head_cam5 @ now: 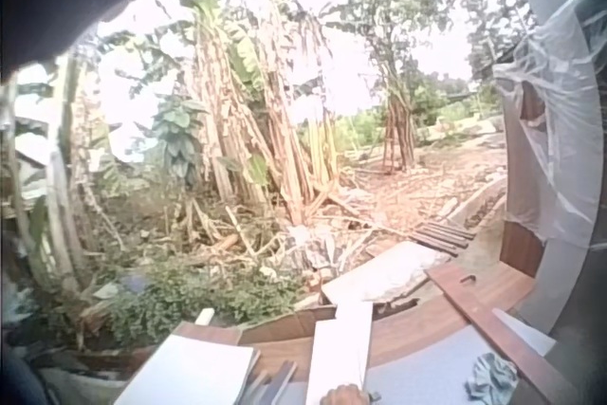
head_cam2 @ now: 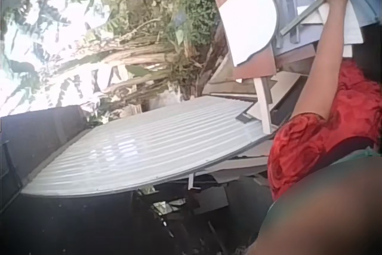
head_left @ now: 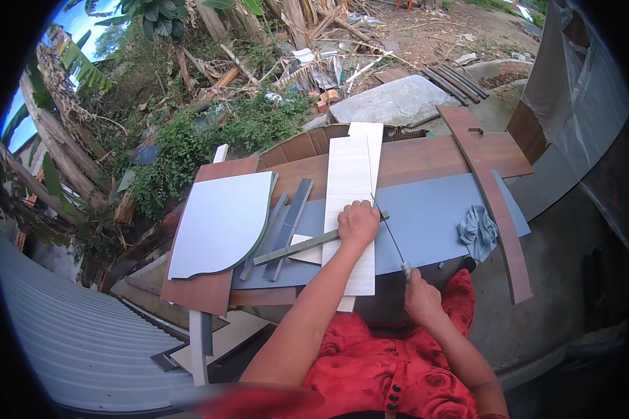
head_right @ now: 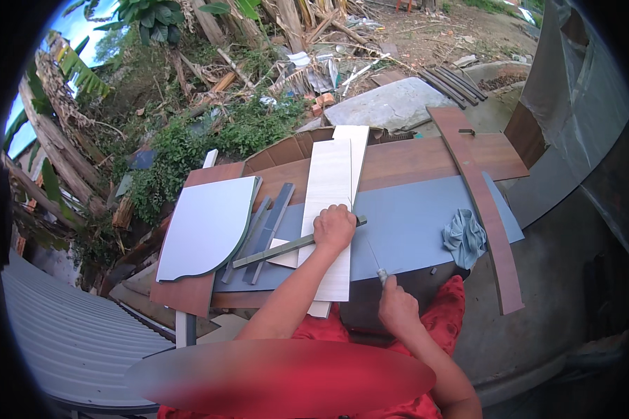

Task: The recorder is using a metal scoring tool and a straight edge to cut or score a white laminate sheet on a wooden workbench.

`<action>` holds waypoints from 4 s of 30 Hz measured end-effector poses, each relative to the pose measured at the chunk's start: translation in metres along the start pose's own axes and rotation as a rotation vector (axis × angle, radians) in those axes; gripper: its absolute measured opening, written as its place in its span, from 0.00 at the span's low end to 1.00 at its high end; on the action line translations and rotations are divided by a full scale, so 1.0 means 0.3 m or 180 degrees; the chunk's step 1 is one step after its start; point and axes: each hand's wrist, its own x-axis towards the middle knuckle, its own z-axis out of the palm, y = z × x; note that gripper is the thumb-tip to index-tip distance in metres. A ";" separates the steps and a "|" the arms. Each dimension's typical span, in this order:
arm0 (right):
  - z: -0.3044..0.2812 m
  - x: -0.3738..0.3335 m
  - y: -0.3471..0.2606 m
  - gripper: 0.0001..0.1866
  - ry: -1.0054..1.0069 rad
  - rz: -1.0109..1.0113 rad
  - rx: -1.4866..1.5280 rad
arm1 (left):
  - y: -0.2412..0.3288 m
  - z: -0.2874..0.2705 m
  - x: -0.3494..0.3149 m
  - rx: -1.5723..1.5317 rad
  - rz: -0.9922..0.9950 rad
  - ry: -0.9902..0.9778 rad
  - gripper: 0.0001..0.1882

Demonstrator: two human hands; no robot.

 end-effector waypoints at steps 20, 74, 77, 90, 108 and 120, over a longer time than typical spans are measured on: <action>0.018 -0.091 0.029 0.10 0.0021 0.0108 0.0041 | 0.003 -0.007 0.007 -0.0114 -0.0056 -0.0124 0.13; 0.009 0.158 -0.015 0.13 -0.0014 0.0023 0.0168 | -0.003 0.004 0.001 -0.0170 -0.0200 -0.0036 0.13; 0.024 -0.033 0.048 0.14 -0.0151 0.0167 0.0161 | -0.003 -0.006 -0.003 -0.0270 -0.0205 -0.0108 0.14; -0.007 0.246 -0.032 0.13 0.0015 0.0000 0.0068 | 0.019 -0.013 0.007 -0.0224 -0.0133 -0.0087 0.14; -0.010 0.238 -0.019 0.13 -0.0056 0.0046 -0.0118 | 0.018 -0.016 0.005 -0.0291 -0.0130 -0.0107 0.13; 0.007 -0.132 0.077 0.12 -0.0045 0.0202 0.0105 | 0.004 -0.026 0.006 -0.0299 -0.0190 -0.0148 0.13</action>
